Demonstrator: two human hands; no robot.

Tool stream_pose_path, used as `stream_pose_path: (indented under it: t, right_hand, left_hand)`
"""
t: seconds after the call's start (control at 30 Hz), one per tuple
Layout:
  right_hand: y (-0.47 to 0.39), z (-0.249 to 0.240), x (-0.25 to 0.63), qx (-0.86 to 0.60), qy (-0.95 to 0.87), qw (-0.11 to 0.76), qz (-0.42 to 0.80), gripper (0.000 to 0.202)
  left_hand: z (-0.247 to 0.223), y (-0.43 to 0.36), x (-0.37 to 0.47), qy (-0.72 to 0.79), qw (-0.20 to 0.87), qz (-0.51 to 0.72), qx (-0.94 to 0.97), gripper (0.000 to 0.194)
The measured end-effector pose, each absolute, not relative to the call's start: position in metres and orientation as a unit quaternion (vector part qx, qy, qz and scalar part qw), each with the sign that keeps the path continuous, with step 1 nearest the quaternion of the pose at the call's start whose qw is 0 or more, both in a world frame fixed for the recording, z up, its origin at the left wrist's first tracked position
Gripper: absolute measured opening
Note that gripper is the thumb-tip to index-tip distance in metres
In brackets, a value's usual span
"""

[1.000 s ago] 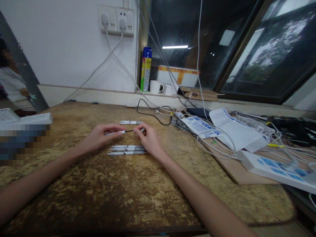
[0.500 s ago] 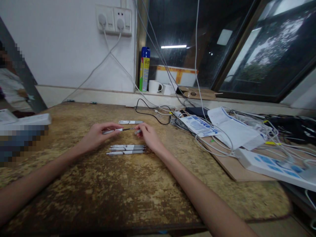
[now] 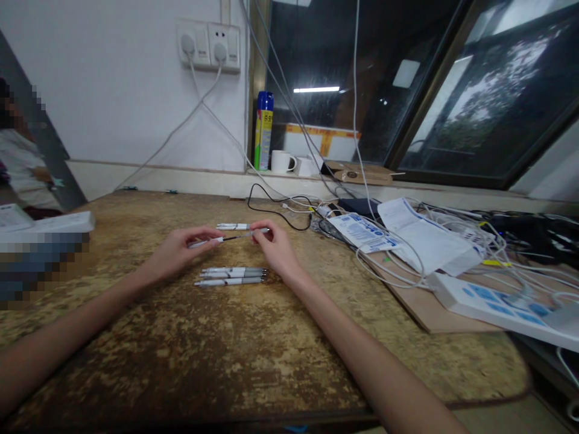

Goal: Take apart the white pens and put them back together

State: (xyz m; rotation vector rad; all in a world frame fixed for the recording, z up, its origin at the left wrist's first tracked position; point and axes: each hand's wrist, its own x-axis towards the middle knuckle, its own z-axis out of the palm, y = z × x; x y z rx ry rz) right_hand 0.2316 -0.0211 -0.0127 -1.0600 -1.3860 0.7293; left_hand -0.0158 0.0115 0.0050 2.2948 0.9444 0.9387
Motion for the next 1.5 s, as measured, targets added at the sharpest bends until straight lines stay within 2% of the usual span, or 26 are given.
stream_pose_path:
  t: [0.63, 0.93, 1.1, 1.33, 1.5]
  right_hand:
    - [-0.037, -0.016, 0.212, -0.416, -0.664, 0.539, 0.310, 0.017]
    - [-0.039, -0.012, 0.216, -0.474, -0.670, 0.486, 0.300, 0.035]
    - [-0.036, -0.013, 0.220, -0.456, -0.684, 0.498, 0.276, 0.019]
    - [-0.034, -0.013, 0.222, -0.479, -0.678, 0.470, 0.299, 0.030]
    - [-0.036, -0.010, 0.222, -0.447, -0.699, 0.480, 0.285, 0.018]
  left_hand:
    - [0.007, 0.001, -0.007, 0.314, 0.294, 0.338, 0.837, 0.030]
    - [0.011, -0.008, -0.002, 0.312, 0.278, 0.319, 0.851, 0.029]
    - [0.009, -0.004, -0.005, 0.328, 0.278, 0.330, 0.841, 0.030]
    - [0.013, -0.006, -0.005, 0.330, 0.274, 0.325, 0.843, 0.031]
    - [0.013, -0.006, -0.005, 0.328, 0.274, 0.327, 0.843, 0.030]
